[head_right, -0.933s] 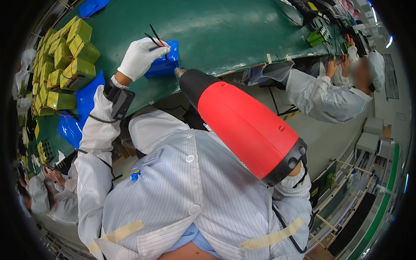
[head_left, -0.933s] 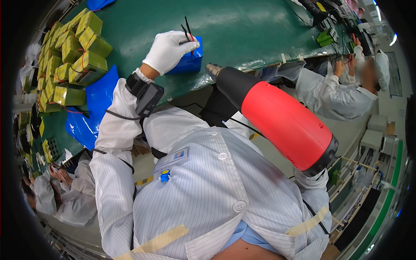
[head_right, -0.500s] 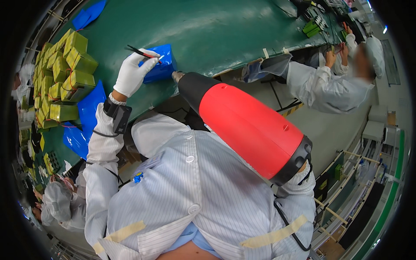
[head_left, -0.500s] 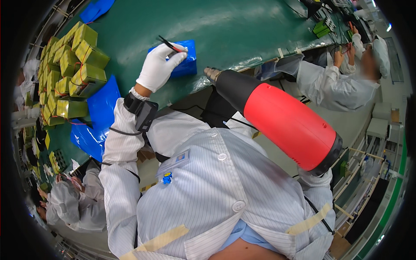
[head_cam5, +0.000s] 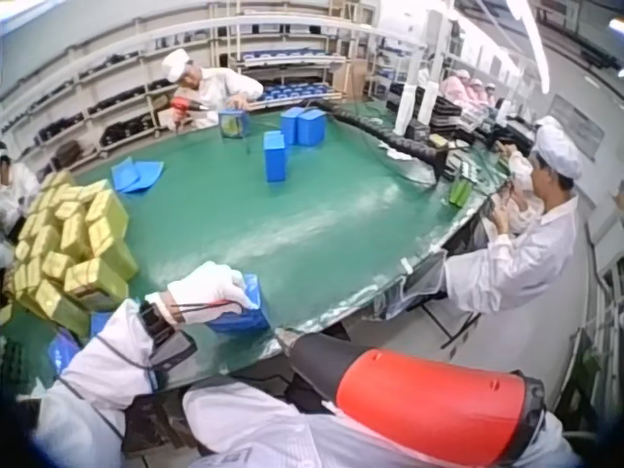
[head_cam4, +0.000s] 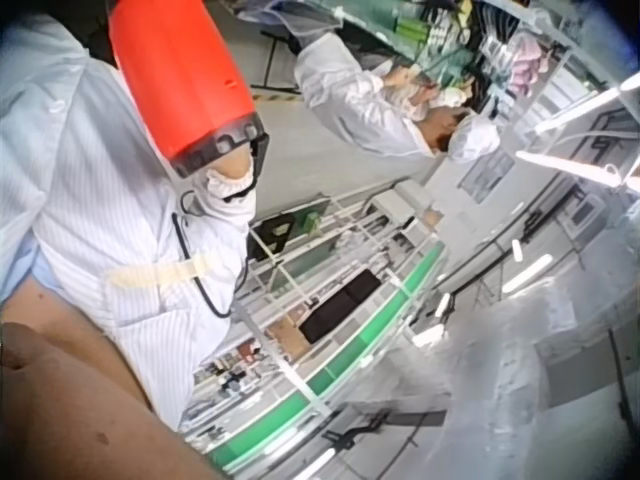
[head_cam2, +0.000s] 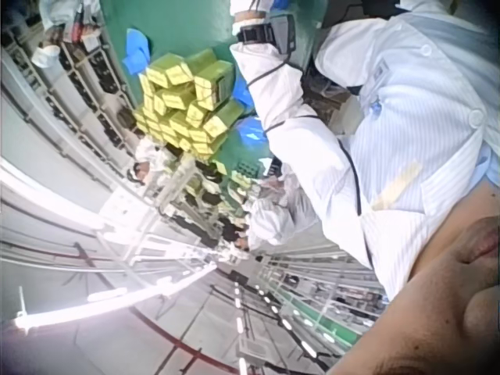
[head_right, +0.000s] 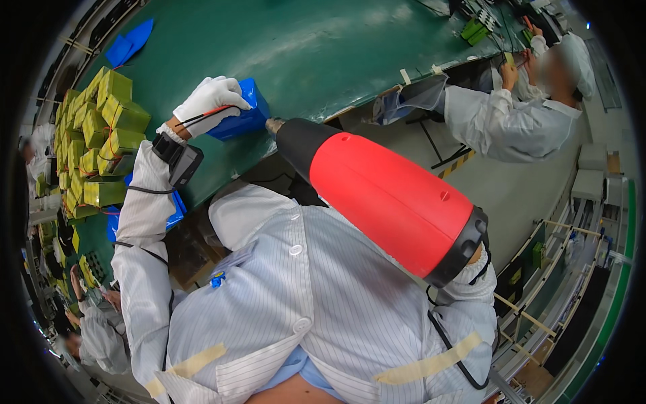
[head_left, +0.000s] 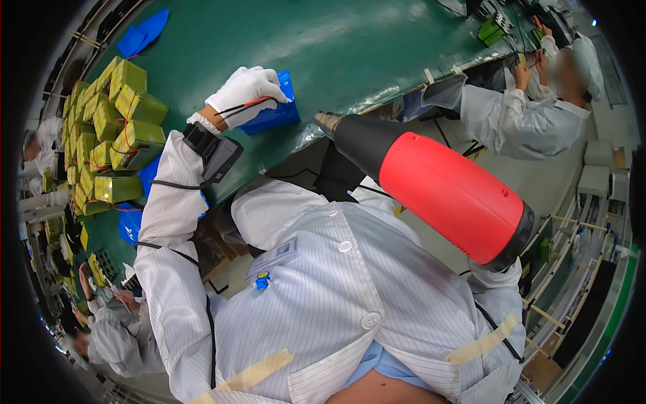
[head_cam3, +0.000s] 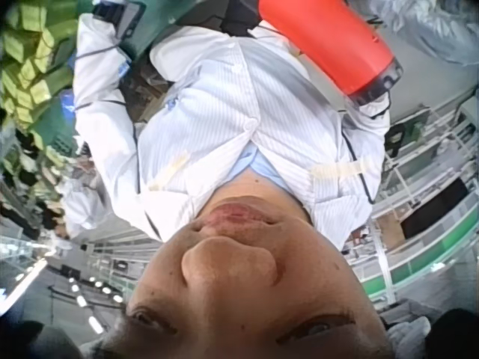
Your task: The user is applying blue heat-shrink wrap to battery packs and using a heat gun to seal it.
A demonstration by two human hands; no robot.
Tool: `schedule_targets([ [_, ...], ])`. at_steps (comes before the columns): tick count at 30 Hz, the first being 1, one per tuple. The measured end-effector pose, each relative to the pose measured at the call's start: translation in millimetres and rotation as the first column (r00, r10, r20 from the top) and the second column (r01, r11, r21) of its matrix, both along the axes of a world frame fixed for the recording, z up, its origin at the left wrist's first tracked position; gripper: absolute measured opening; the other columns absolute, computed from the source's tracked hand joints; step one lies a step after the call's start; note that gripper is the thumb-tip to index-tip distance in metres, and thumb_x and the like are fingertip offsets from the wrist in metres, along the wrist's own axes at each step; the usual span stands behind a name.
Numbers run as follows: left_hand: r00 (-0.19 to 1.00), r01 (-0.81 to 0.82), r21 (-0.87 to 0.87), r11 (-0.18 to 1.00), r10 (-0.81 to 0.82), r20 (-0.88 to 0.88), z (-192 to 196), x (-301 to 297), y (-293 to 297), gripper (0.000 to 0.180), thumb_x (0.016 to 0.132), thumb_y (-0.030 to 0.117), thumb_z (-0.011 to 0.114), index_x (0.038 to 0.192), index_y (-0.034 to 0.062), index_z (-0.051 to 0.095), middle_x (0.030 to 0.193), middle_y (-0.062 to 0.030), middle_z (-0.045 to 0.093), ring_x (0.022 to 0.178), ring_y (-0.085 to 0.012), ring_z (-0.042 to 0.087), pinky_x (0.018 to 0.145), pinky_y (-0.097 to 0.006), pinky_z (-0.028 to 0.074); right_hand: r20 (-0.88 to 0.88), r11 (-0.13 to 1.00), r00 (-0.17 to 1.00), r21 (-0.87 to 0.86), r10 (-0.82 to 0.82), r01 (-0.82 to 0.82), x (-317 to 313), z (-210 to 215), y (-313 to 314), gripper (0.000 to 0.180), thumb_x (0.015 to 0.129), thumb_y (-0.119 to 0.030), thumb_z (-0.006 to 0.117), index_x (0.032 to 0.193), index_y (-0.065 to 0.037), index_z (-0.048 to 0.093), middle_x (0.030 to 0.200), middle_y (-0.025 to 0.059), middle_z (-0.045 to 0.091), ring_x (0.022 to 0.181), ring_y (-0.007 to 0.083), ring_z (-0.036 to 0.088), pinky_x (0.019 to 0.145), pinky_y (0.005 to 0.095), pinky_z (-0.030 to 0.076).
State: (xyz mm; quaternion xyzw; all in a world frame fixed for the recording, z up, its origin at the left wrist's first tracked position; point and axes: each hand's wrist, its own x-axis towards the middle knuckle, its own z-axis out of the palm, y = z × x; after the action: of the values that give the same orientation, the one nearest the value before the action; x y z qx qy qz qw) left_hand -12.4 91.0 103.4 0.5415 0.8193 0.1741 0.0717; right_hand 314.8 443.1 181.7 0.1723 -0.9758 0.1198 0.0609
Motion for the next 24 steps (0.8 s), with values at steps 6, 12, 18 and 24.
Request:
schedule_targets([
  [6,0.968,0.089,-0.023,0.996,-0.092,-0.234,-4.3,0.5,-0.1,0.020,0.081,0.012,0.071,0.098,0.0201,0.077,0.092,-0.0044,0.066,0.093,-0.0277,0.062,0.084,-0.041,0.048,0.050,0.999,0.998,-0.007,-0.035,0.035,11.3,0.1,17.8,0.031,0.088,-0.010,0.068,0.119,-0.008,0.065,0.105,0.0054,0.067,0.098,0.0198,0.065,0.088,0.0334,0.051],
  [12,0.992,0.012,0.061,0.998,-0.005,-0.128,-24.5,10.8,-3.1,0.017,0.080,0.006,0.072,0.096,0.0124,0.073,0.094,-0.0060,0.070,0.089,-0.0277,0.065,0.080,-0.039,0.051,0.118,0.997,0.991,-0.050,-0.060,0.066,19.0,0.7,30.7,0.031,0.088,-0.010,0.068,0.119,-0.008,0.065,0.105,0.0053,0.067,0.098,0.0197,0.065,0.088,0.0333,0.051],
  [18,0.968,-0.246,0.343,0.906,0.210,0.139,-29.7,33.6,-2.9,0.020,0.078,-0.002,0.076,0.095,0.0062,0.067,0.090,-0.0080,0.069,0.082,-0.0267,0.068,0.073,-0.035,0.055,0.260,0.990,0.957,-0.027,-0.127,0.139,36.5,-9.9,81.6,0.031,0.088,-0.010,0.068,0.119,-0.008,0.065,0.106,0.0053,0.067,0.099,0.0196,0.064,0.088,0.0332,0.051],
  [24,0.852,-0.504,0.282,0.816,0.416,0.319,-31.0,46.0,7.5,0.033,0.074,-0.001,0.079,0.103,0.0043,0.064,0.086,-0.0073,0.068,0.078,-0.0185,0.066,0.074,-0.031,0.053,0.302,0.984,0.941,-0.048,-0.152,0.174,41.3,-22.0,87.1,0.031,0.088,-0.010,0.068,0.119,-0.008,0.065,0.106,0.0052,0.067,0.099,0.0196,0.064,0.089,0.0332,0.051],
])
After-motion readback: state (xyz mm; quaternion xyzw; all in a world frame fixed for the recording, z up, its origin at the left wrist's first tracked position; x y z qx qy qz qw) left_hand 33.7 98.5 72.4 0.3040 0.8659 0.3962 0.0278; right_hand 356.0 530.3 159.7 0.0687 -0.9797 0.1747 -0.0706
